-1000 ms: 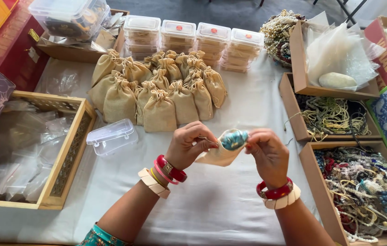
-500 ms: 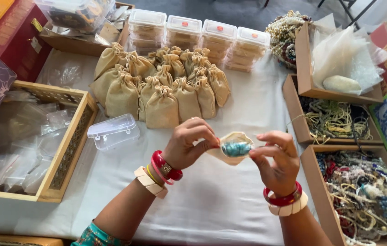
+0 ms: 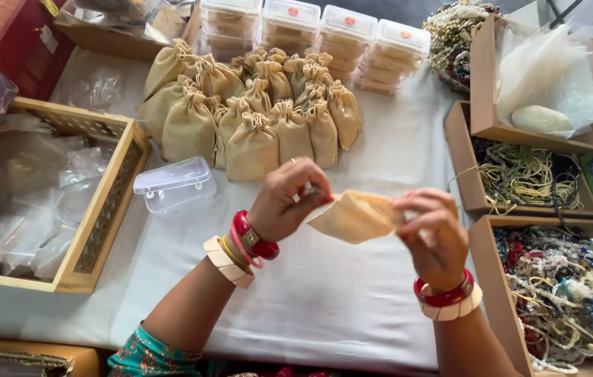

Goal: The person places a turquoise beaded bracelet into a small clear plastic bag and ties it shut. They then place the bagged bracelet into a small beige drawstring pouch, tie the pouch closed, and place it into a clear plastic container.

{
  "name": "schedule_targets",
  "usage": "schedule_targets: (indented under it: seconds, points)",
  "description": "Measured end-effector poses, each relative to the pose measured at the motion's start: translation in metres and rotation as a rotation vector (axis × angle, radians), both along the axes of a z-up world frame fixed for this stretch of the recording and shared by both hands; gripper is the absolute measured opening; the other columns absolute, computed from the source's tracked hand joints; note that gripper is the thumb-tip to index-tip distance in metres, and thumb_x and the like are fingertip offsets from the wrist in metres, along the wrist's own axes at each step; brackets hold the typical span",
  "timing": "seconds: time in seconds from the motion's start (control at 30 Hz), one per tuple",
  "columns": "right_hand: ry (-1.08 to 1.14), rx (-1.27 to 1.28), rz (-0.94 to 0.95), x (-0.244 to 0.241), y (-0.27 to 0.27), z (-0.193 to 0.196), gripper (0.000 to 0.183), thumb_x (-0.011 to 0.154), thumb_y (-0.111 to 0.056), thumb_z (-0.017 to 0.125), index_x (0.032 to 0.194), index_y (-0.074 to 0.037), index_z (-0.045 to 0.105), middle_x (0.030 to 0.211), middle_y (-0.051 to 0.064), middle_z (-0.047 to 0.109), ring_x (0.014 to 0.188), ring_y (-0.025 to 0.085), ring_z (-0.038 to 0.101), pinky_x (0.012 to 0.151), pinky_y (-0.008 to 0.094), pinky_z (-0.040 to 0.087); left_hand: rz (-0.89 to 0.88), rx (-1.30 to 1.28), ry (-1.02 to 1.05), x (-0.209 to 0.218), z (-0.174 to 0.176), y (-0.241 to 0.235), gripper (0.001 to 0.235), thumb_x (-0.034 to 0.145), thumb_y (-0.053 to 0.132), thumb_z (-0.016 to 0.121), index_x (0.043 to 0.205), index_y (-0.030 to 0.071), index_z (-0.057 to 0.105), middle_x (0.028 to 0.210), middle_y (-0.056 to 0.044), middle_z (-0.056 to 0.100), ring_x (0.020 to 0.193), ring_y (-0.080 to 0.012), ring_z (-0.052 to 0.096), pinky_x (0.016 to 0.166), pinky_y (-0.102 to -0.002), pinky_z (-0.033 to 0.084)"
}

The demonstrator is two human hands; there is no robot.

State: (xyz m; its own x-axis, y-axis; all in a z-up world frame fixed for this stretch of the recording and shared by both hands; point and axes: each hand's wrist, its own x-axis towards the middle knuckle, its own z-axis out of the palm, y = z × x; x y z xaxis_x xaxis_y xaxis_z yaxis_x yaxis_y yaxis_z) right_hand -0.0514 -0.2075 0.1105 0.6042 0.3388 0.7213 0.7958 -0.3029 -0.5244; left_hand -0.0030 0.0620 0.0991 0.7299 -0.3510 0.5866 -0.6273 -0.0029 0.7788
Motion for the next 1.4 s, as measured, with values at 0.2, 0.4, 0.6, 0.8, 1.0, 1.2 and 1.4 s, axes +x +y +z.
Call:
schedule_targets:
  seconds: [0.2,0.4,0.6,0.8,1.0,1.2,1.4]
  points:
    - [0.232,0.136,-0.016,0.014,-0.006,-0.021,0.014,0.095,-0.003,0.069,0.106,-0.003,0.06,0.14,0.018,0.056,0.119,0.019,0.06,0.1,0.034,0.052,-0.023,-0.051,0.047,0.008,-0.017,-0.007,0.013,0.096,0.006,0.072,0.098,0.004,0.059,0.111,-0.007,0.067,0.091,-0.0115,0.063,0.075,-0.026,0.055]
    - [0.67,0.233,0.164,0.023,-0.016,-0.037,0.045,0.094,0.004,0.069,0.136,0.0,0.053,0.118,0.013,0.066,0.108,0.013,0.065,0.094,0.03,0.058,-0.149,-0.082,0.289,0.012,-0.028,-0.006,0.011,0.101,0.008,0.067,0.104,0.003,0.057,0.106,-0.006,0.073,0.092,-0.0058,0.062,0.082,-0.025,0.057]
    - [0.676,0.086,-0.079,0.024,-0.04,-0.025,0.028,0.091,0.006,0.07,0.119,0.003,0.071,0.095,0.008,0.077,0.081,0.009,0.07,0.069,0.023,0.058,-0.108,-0.099,0.304,0.027,-0.047,0.002,0.013,0.1,0.005,0.068,0.098,0.0,0.056,0.101,-0.008,0.073,0.091,-0.0071,0.064,0.081,-0.025,0.057]
    - [0.621,-0.041,-0.382,0.038,-0.085,-0.031,0.017,0.093,0.006,0.067,0.104,0.003,0.079,0.085,0.008,0.078,0.076,0.011,0.072,0.065,0.025,0.059,0.168,-0.08,0.364,0.041,-0.063,0.006,0.01,0.098,0.002,0.067,0.092,0.0,0.06,0.09,-0.011,0.075,0.086,-0.0111,0.07,0.079,-0.027,0.06]
    - [0.782,0.226,0.112,0.055,-0.074,-0.056,0.019,0.097,0.001,0.067,0.116,0.004,0.068,0.109,0.01,0.073,0.101,0.015,0.068,0.084,0.029,0.059,0.105,0.013,-0.07,0.024,-0.041,-0.012,0.036,0.087,0.011,0.079,0.113,0.003,0.055,0.111,-0.017,0.071,0.101,-0.0249,0.069,0.085,-0.033,0.057]
    - [0.831,0.163,0.071,0.053,-0.007,-0.069,0.082,0.078,-0.004,0.081,0.147,-0.002,0.038,0.13,0.006,0.056,0.11,0.017,0.062,0.084,0.029,0.058,0.08,0.154,-0.038,0.015,-0.072,-0.045,0.068,0.079,0.011,0.083,0.136,0.007,0.046,0.104,-0.012,0.072,0.095,-0.0288,0.072,0.082,-0.034,0.057]
    - [0.969,0.535,-0.006,0.062,0.004,-0.082,0.069,0.086,-0.006,0.078,0.147,0.0,0.047,0.116,0.01,0.066,0.103,0.017,0.066,0.087,0.03,0.055,-0.019,0.087,0.121,0.017,-0.095,-0.055,0.048,0.084,-0.002,0.071,0.126,0.01,0.051,0.09,-0.005,0.07,0.083,-0.0204,0.072,0.078,-0.032,0.058]
